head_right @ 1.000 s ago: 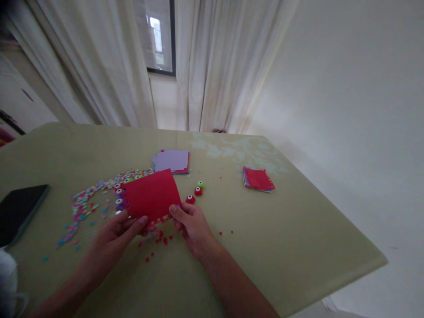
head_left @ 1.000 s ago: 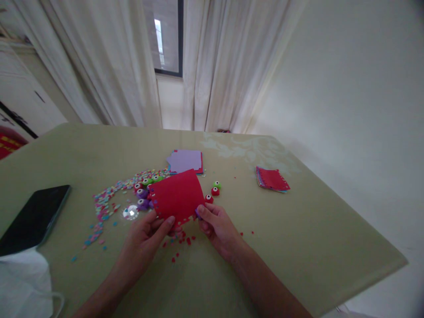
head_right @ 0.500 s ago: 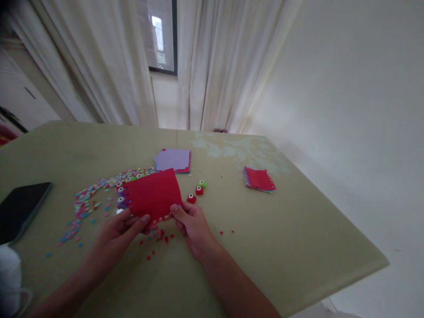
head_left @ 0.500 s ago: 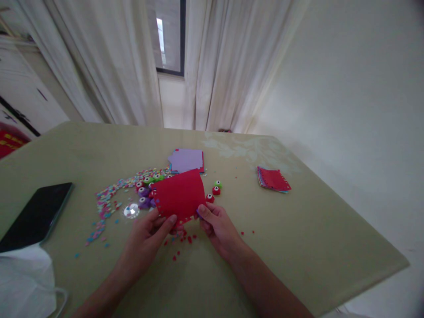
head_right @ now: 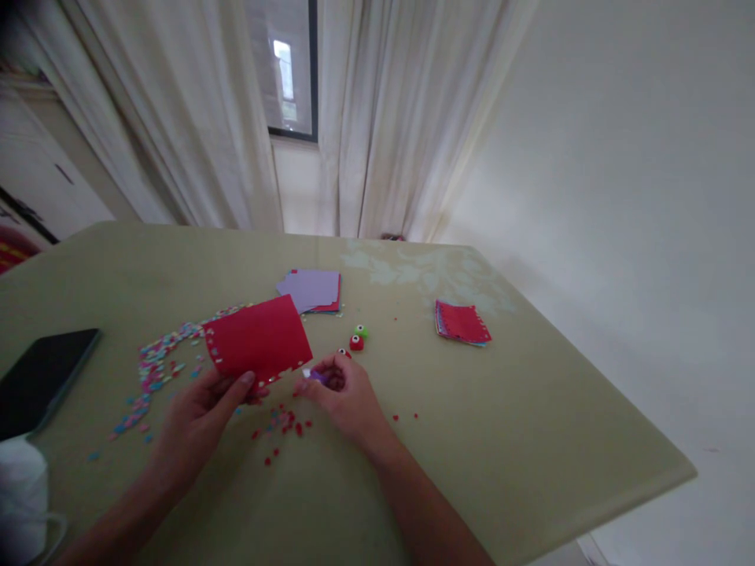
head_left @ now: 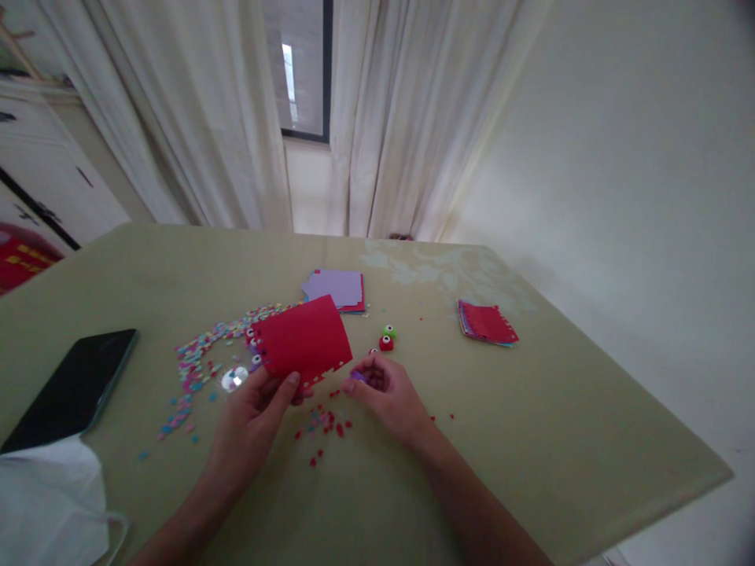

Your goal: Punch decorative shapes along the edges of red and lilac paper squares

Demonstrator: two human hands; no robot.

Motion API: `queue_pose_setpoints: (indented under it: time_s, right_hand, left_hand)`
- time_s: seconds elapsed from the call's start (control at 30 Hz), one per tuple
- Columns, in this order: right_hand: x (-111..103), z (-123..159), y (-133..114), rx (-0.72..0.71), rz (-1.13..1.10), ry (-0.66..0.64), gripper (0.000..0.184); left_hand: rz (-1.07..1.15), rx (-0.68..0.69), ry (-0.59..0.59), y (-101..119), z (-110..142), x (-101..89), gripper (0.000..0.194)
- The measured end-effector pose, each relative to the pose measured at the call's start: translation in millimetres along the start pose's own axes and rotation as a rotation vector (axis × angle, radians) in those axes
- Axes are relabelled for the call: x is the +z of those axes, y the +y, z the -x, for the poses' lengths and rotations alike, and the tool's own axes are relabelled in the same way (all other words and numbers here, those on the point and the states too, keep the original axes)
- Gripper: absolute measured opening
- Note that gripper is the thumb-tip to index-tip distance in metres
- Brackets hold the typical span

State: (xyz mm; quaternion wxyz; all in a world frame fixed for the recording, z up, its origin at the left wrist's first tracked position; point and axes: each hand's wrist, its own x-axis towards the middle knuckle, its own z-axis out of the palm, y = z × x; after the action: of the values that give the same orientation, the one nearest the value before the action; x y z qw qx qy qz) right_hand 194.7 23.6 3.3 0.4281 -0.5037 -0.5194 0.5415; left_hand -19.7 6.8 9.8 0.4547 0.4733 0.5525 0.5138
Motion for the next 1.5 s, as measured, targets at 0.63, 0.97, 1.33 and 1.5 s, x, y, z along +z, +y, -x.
queue_pose_setpoints:
  time_s: [0.63, 0.97, 1.33, 1.5]
  right_hand:
    - [-46, -23, 12, -0.299, 0.819, 0.467, 0.024]
    - [67, -34, 0, -0.640, 1.078, -0.188, 0.046]
    - [51, -9, -3, -0.421, 1.182, -0.208, 0.015]
    - [23, 11, 10, -0.351, 0.878, -0.100, 0.038]
  left_hand:
    - [0.088, 0.011, 0.124, 9, -12, -15.9, 0.038]
    - [0.249, 0.153, 0.272, 7, -13, -25.1, 0.018]
    - [0.383, 0.064, 0.283, 7, -15, -17.7, 0.019]
    - [0.376, 0.001, 0.191, 1, -6, -9.6, 0.021]
